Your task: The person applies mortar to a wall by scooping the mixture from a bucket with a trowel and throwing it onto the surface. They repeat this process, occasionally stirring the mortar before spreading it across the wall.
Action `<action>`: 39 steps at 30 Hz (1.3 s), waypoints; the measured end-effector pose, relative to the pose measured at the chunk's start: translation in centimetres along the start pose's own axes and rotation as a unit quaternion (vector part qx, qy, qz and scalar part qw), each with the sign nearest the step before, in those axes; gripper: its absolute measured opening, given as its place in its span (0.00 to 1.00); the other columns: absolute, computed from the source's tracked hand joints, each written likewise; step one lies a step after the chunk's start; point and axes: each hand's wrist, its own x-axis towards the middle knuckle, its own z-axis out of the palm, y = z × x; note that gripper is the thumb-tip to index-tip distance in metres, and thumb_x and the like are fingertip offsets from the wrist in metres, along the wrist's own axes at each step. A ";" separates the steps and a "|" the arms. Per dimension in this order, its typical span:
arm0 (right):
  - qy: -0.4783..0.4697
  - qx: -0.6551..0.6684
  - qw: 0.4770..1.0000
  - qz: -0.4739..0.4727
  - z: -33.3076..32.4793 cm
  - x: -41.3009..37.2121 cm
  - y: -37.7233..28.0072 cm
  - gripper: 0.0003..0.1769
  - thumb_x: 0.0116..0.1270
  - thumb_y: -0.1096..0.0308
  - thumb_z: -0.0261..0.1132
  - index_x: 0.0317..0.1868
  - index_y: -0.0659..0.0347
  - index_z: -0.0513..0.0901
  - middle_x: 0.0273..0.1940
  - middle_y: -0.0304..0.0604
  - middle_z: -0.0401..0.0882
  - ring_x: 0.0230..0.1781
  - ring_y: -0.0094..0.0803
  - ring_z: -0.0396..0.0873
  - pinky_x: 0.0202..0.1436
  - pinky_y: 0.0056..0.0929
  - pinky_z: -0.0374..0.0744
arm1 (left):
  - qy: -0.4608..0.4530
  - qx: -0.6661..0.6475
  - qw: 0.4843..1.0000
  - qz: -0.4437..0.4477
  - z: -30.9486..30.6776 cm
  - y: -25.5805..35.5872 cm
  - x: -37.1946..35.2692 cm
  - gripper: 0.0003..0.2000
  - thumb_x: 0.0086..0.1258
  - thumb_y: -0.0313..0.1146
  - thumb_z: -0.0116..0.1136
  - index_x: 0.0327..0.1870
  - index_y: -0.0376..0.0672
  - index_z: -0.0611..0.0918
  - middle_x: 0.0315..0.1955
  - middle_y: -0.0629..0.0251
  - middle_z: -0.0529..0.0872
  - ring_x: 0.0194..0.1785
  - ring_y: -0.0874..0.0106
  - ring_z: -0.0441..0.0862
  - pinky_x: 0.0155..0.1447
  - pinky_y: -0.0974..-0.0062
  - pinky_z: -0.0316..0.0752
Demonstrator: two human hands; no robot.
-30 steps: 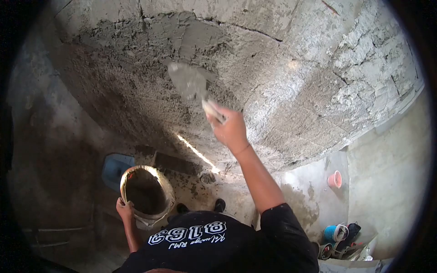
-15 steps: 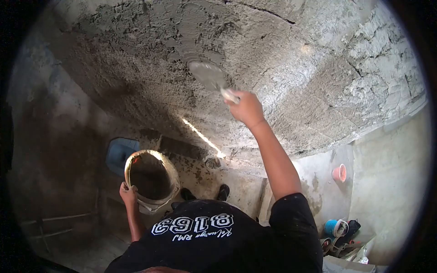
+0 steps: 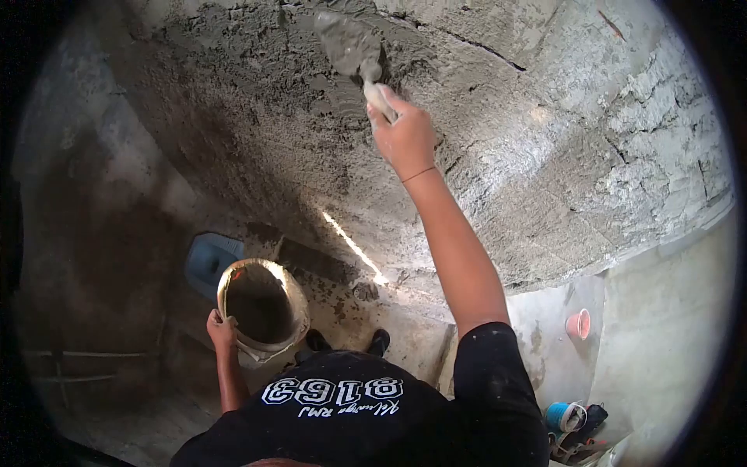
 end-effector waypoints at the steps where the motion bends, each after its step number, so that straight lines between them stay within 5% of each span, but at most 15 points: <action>1: -0.013 -0.010 1.000 0.026 0.9 -0.3 0.9 0.21 0.61 0.58 0.69 0.54 0.53 0.83 0.43 0.56 0.84 0.38 0.42 0.85 0.43 0.33 0.81 | 0.000 -0.001 1.000 -0.001 -0.1 0.3 -0.1 0.08 0.47 0.18 0.50 0.22 0.43 0.66 0.18 0.75 0.67 0.22 0.82 0.64 0.28 0.81 0.61; 12: -0.198 -0.208 0.936 0.204 -0.1 -12.6 7.9 0.21 0.58 0.53 0.69 0.52 0.47 0.85 0.38 0.54 0.84 0.36 0.48 0.84 0.43 0.37 0.81 | 0.035 0.019 0.999 0.014 -2.6 -1.6 0.2 0.07 0.48 0.19 0.50 0.23 0.43 0.69 0.19 0.74 0.69 0.23 0.82 0.65 0.28 0.81 0.62; 17: -0.155 -0.044 0.953 0.255 -5.0 -13.2 3.6 0.20 0.61 0.58 0.70 0.55 0.48 0.83 0.47 0.50 0.85 0.42 0.42 0.85 0.50 0.35 0.81 | 0.039 0.060 0.997 0.016 -3.3 -1.3 0.2 0.07 0.49 0.19 0.51 0.23 0.43 0.68 0.19 0.74 0.70 0.22 0.82 0.66 0.28 0.80 0.62; 19: -0.104 -0.089 0.978 0.156 -5.9 -10.6 2.5 0.21 0.63 0.57 0.69 0.56 0.50 0.82 0.51 0.49 0.83 0.46 0.40 0.84 0.54 0.36 0.80 | 0.036 0.078 0.996 0.016 -3.6 -1.7 0.4 0.08 0.50 0.19 0.52 0.22 0.43 0.68 0.18 0.73 0.70 0.22 0.81 0.66 0.27 0.79 0.62; 24: -0.019 -0.090 0.992 0.082 -4.1 -5.4 3.9 0.23 0.61 0.56 0.70 0.56 0.54 0.82 0.50 0.52 0.83 0.44 0.38 0.84 0.49 0.33 0.81 | 0.029 0.061 0.997 0.021 -3.6 -2.5 1.4 0.08 0.50 0.19 0.53 0.21 0.43 0.68 0.17 0.73 0.70 0.22 0.81 0.66 0.27 0.80 0.61; 26: -0.076 -0.068 0.976 0.193 -3.7 -5.9 4.6 0.24 0.61 0.55 0.71 0.56 0.54 0.82 0.48 0.52 0.84 0.41 0.37 0.85 0.47 0.31 0.80 | 0.027 0.064 0.997 0.016 -3.3 -2.4 1.6 0.08 0.49 0.18 0.52 0.21 0.43 0.68 0.18 0.74 0.71 0.22 0.83 0.66 0.28 0.81 0.62; 31: -0.114 -0.126 0.964 0.205 -1.3 -13.8 7.8 0.22 0.63 0.59 0.69 0.57 0.55 0.82 0.40 0.47 0.85 0.32 0.29 0.81 0.38 0.29 0.80 | 0.037 0.062 0.997 -0.013 -2.4 -1.7 2.1 0.08 0.48 0.18 0.53 0.21 0.42 0.69 0.17 0.73 0.71 0.21 0.82 0.66 0.27 0.80 0.62; 35: -0.210 0.102 0.830 0.507 0.6 -22.4 10.3 0.18 0.65 0.62 0.66 0.53 0.58 0.82 0.36 0.44 0.80 0.24 0.28 0.76 0.28 0.25 0.79 | 0.039 0.081 0.995 -0.032 -1.4 -2.5 3.5 0.05 0.47 0.19 0.53 0.23 0.40 0.72 0.17 0.72 0.72 0.21 0.81 0.67 0.26 0.78 0.63; 37: -0.147 0.292 0.683 0.653 1.7 -29.0 14.5 0.15 0.64 0.66 0.65 0.48 0.66 0.80 0.36 0.46 0.79 0.25 0.27 0.76 0.28 0.26 0.79 | 0.029 0.086 0.995 -0.050 -0.5 -2.8 4.2 0.05 0.47 0.19 0.53 0.23 0.39 0.72 0.17 0.73 0.72 0.21 0.80 0.67 0.26 0.78 0.63; 39: -0.174 0.340 0.643 0.663 3.0 -38.3 22.1 0.17 0.63 0.66 0.66 0.46 0.72 0.79 0.35 0.48 0.79 0.27 0.33 0.77 0.29 0.32 0.77 | 0.016 0.095 0.992 -0.087 0.5 -2.9 5.0 0.04 0.47 0.20 0.53 0.24 0.39 0.73 0.17 0.73 0.73 0.20 0.80 0.68 0.25 0.77 0.64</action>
